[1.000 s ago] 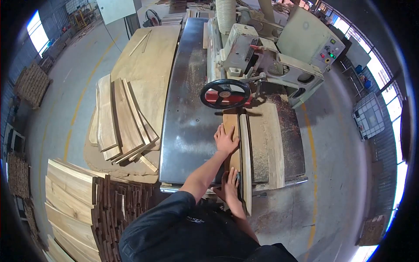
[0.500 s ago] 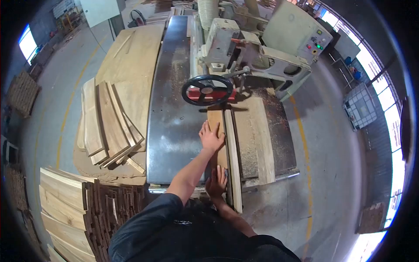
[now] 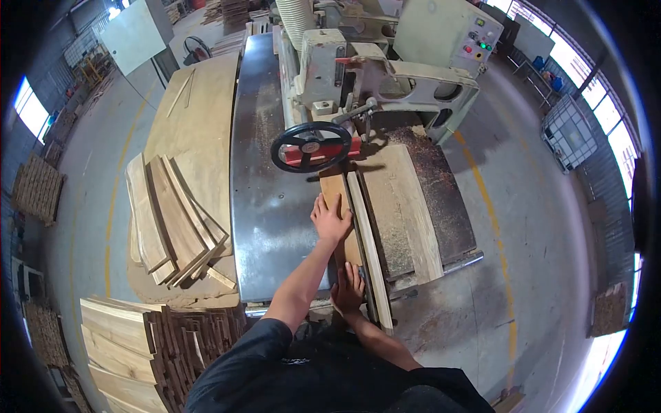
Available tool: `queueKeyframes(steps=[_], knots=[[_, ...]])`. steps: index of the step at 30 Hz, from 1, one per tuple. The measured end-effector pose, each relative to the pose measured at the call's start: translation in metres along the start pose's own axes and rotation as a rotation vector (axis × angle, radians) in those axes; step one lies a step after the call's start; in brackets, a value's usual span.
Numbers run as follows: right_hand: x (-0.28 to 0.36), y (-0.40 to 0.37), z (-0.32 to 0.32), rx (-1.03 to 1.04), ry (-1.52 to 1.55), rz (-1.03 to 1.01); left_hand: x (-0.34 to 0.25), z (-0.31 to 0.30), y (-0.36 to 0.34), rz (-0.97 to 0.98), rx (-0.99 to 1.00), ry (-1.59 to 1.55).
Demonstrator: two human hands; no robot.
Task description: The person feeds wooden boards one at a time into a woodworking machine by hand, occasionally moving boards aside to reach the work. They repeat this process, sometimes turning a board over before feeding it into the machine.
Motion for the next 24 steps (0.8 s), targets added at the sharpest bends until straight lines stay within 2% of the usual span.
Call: queueKeyframes(steps=[5, 24], knots=[[0.0001, -0.002, 0.003, -0.065, -0.014, -0.038, -0.0007, -0.0023, 0.0004, -0.005, 0.014, -0.004], [-0.0011, -0.0028, -0.0022, 0.012, 0.02, -0.002, 0.0005, -0.0028, -0.0029, -0.052, 0.031, -0.011]])
Point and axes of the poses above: each hand's wrist, its own y-axis towards the middle knuckle, its own z-axis out of the palm, x = y × z, the point moved 4 cm from there along y, towards the middle knuckle, and after that the axes turned 1 degree about y, right-handed, at the moved point
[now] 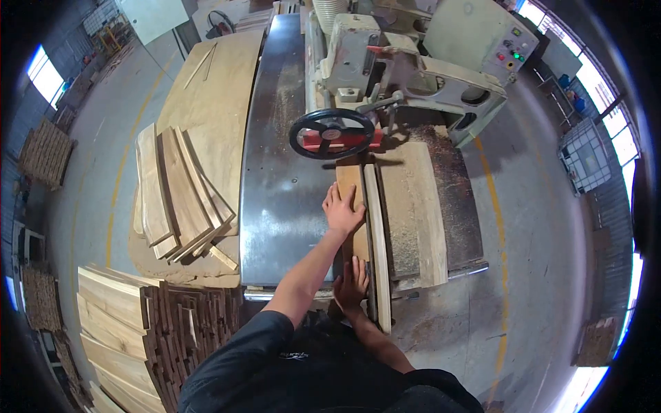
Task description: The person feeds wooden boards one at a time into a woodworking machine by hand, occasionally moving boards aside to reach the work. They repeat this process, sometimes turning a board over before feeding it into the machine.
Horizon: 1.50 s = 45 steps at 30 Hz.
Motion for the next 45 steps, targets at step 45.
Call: queueKeyframes(steps=[45], knots=[[0.047, 0.093, 0.027, 0.119, 0.051, 0.097, 0.153, -0.227, 0.02, -0.042, -0.224, -0.548]])
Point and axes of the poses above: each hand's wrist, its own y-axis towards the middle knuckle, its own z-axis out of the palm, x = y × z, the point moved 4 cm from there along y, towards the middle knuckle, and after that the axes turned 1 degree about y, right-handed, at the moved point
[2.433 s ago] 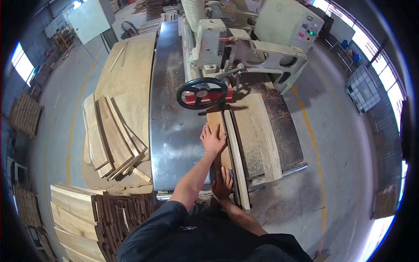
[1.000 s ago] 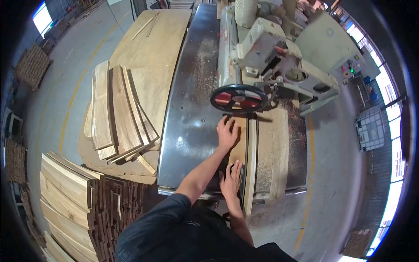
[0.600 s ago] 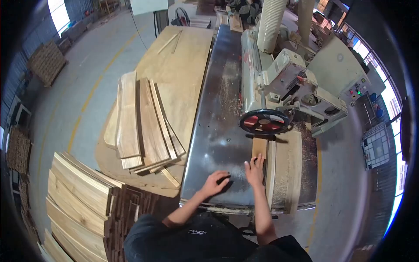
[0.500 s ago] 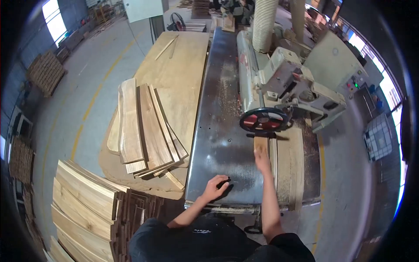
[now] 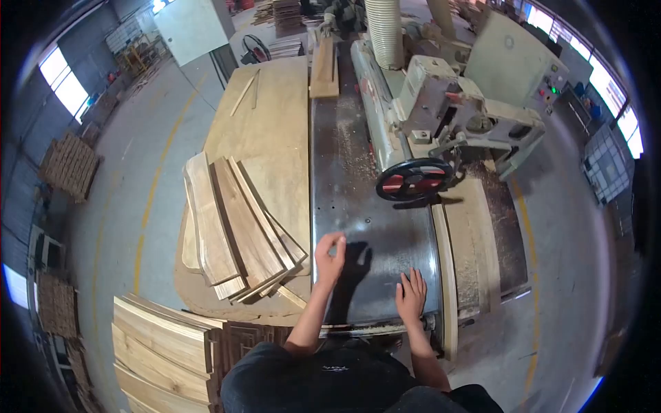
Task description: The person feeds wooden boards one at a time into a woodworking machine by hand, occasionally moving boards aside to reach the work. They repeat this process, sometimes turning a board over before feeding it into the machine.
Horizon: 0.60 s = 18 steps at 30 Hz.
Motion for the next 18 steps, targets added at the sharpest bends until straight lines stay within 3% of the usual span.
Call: queueKeyframes(steps=[5, 7, 10, 12, 13, 15, 18], knots=[[-0.003, 0.001, -0.007, -0.099, 0.048, 0.039, -0.024, 0.0, 0.078, 0.334, -0.077, 0.179], [-0.003, 0.001, -0.006, -0.096, 0.058, 0.039, -0.015, 0.005, 0.115, 0.35, -0.08, 0.317], [-0.004, 0.002, -0.007, -0.097, 0.055, 0.045, 0.039, 0.023, 0.168, 0.263, -0.147, 0.521], [-0.002, 0.003, -0.008, -0.105, 0.069, 0.044, 0.068, 0.034, 0.181, -0.007, -0.046, 0.859], [-0.003, 0.001, -0.01, -0.106, 0.078, 0.039, 0.064, 0.034, 0.171, -0.014, -0.039, 0.854], [-0.007, -0.002, -0.005, -0.079, 0.059, 0.027, 0.06, 0.039, 0.139, -0.237, 0.217, 0.996], [-0.011, -0.005, -0.012, 0.002, 0.128, 0.04, 0.044, 0.04, 0.066, -0.311, 0.181, 0.806]])
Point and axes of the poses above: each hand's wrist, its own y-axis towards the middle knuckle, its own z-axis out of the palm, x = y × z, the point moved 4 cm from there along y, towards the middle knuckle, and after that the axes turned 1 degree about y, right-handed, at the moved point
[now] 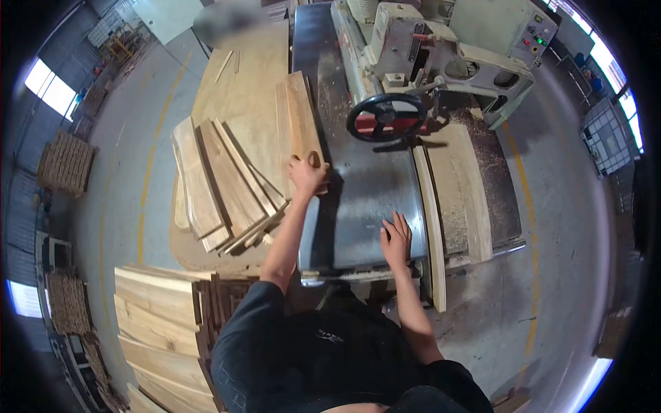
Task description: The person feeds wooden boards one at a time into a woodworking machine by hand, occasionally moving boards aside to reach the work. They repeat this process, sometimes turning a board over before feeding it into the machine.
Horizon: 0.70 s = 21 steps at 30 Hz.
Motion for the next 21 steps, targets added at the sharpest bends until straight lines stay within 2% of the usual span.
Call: queueKeyframes(steps=[1, 2, 3, 4, 5, 6, 7, 9, 10, 11, 13, 14, 15, 17, 19, 20, 21], knots=[[-0.002, -0.005, -0.002, 0.052, 0.15, 0.056, 0.006, 0.004, -0.026, 0.023, -0.003, -0.137], [-0.002, -0.013, -0.003, 0.101, 0.303, 0.122, 0.017, 0.006, -0.06, 0.177, -0.133, -0.2], [-0.004, -0.02, -0.006, 0.173, 0.388, 0.187, 0.023, -0.003, -0.102, -0.047, 0.098, -0.981], [-0.003, -0.028, -0.012, 0.196, 0.52, 0.194, 0.043, 0.002, -0.134, -0.129, 0.027, -1.065], [-0.001, -0.036, -0.018, 0.213, 0.654, 0.202, 0.062, 0.012, -0.163, -0.312, 0.156, -1.323], [0.007, -0.045, -0.03, 0.236, 0.657, 0.259, 0.062, 0.006, -0.197, -0.355, 0.137, -1.329], [-0.006, -0.063, -0.016, 0.081, 0.697, 0.313, 0.063, -0.001, -0.224, -0.285, 0.088, -1.132], [0.014, -0.073, -0.069, 0.114, 0.338, 0.366, 0.058, -0.011, -0.27, -0.114, -0.076, -0.772], [0.012, -0.079, -0.081, 0.154, 0.163, 0.281, 0.062, -0.01, -0.285, -0.145, -0.107, -0.753], [0.011, -0.082, -0.09, 0.147, 0.16, 0.284, 0.064, -0.006, -0.296, -0.218, -0.082, -0.803], [0.008, -0.098, -0.106, 0.448, 0.087, 0.426, 0.05, 0.0, -0.313, -0.138, -0.178, -0.651], [0.014, -0.095, -0.122, 0.501, 0.046, 0.348, 0.043, 0.006, -0.312, -0.039, -0.185, -0.447], [0.005, -0.09, -0.121, 0.502, 0.045, 0.33, 0.019, 0.019, -0.301, 0.181, -0.255, -0.296], [0.004, -0.076, -0.098, 0.242, -0.009, -0.074, -0.014, 0.029, -0.293, 0.13, -0.278, -0.225], [-0.01, -0.088, -0.064, 0.304, -0.168, -0.233, -0.042, 0.05, -0.286, 0.143, -0.291, -0.262], [-0.002, -0.096, -0.078, 0.388, -0.241, -0.284, -0.046, 0.064, -0.281, 0.161, -0.306, -0.279], [-0.004, -0.106, -0.079, 0.414, -0.229, -0.281, -0.046, 0.082, -0.271, 0.164, -0.091, -0.387]])
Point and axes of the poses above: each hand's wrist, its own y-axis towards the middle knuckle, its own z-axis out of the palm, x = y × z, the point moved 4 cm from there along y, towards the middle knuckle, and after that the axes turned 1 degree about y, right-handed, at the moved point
